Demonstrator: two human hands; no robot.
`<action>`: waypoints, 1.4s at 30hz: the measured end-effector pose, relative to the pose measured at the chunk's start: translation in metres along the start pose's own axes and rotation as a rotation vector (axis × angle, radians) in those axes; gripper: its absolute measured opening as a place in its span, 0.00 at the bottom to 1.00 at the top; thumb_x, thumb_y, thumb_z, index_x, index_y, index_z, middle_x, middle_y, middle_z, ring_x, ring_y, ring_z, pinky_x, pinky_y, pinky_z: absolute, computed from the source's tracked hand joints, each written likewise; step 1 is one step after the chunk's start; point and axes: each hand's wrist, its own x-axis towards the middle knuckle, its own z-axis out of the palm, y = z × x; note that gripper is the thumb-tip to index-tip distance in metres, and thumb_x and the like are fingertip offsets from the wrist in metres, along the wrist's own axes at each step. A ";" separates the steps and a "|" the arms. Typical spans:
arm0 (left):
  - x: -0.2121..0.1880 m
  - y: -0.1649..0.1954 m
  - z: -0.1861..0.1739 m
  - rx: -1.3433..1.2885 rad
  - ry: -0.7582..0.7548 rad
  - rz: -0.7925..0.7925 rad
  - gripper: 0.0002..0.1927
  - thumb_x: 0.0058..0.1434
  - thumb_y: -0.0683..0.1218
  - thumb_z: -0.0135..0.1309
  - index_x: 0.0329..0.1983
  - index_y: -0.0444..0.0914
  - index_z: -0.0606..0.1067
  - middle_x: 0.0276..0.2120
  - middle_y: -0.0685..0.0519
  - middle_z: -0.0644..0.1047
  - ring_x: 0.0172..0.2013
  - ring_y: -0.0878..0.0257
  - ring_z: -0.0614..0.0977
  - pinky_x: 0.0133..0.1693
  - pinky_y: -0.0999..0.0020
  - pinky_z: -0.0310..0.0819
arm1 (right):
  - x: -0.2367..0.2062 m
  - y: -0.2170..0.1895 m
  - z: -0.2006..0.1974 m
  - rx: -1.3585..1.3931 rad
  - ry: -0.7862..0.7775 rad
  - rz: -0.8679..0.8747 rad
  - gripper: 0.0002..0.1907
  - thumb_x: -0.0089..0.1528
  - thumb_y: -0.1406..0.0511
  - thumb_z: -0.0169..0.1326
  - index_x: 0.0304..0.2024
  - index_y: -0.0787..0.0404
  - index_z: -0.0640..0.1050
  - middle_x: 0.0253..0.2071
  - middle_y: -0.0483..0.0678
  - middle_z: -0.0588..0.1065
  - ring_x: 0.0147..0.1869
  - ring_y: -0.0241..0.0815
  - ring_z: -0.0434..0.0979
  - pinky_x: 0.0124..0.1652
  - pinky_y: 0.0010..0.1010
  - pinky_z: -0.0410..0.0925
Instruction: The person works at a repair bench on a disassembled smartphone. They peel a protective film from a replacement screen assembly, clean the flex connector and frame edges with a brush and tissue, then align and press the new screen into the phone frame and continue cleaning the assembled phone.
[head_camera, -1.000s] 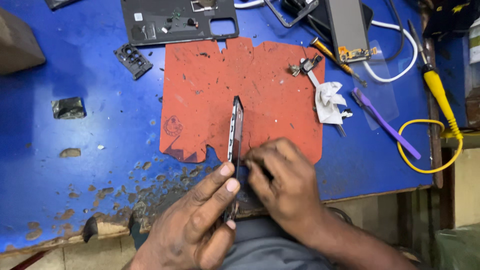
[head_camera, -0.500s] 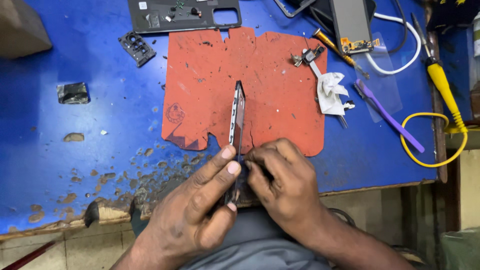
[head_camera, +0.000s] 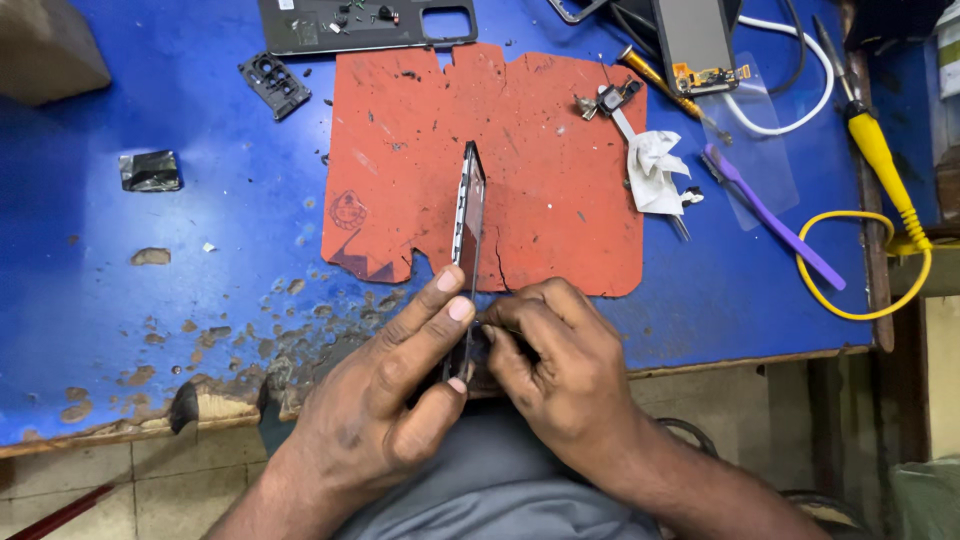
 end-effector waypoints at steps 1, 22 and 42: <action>0.000 -0.001 0.000 0.005 -0.001 0.004 0.10 0.62 0.35 0.60 0.36 0.34 0.69 0.62 0.42 0.68 0.66 0.39 0.74 0.55 0.56 0.78 | 0.000 0.000 0.001 -0.008 0.000 -0.006 0.09 0.58 0.73 0.61 0.41 0.66 0.78 0.38 0.52 0.75 0.39 0.50 0.78 0.39 0.37 0.72; -0.004 0.000 0.002 -0.006 -0.016 0.014 0.15 0.62 0.35 0.60 0.42 0.36 0.64 0.62 0.41 0.68 0.66 0.39 0.73 0.55 0.55 0.79 | -0.022 -0.019 -0.005 0.037 -0.067 -0.013 0.08 0.58 0.70 0.60 0.39 0.64 0.78 0.37 0.51 0.74 0.39 0.50 0.78 0.40 0.38 0.72; 0.022 0.006 -0.007 -0.583 0.429 -0.346 0.39 0.58 0.39 0.66 0.64 0.42 0.54 0.68 0.35 0.63 0.68 0.46 0.70 0.66 0.53 0.73 | 0.011 0.040 -0.057 -0.119 0.087 0.014 0.08 0.58 0.73 0.61 0.40 0.59 0.81 0.41 0.47 0.81 0.45 0.46 0.80 0.46 0.34 0.72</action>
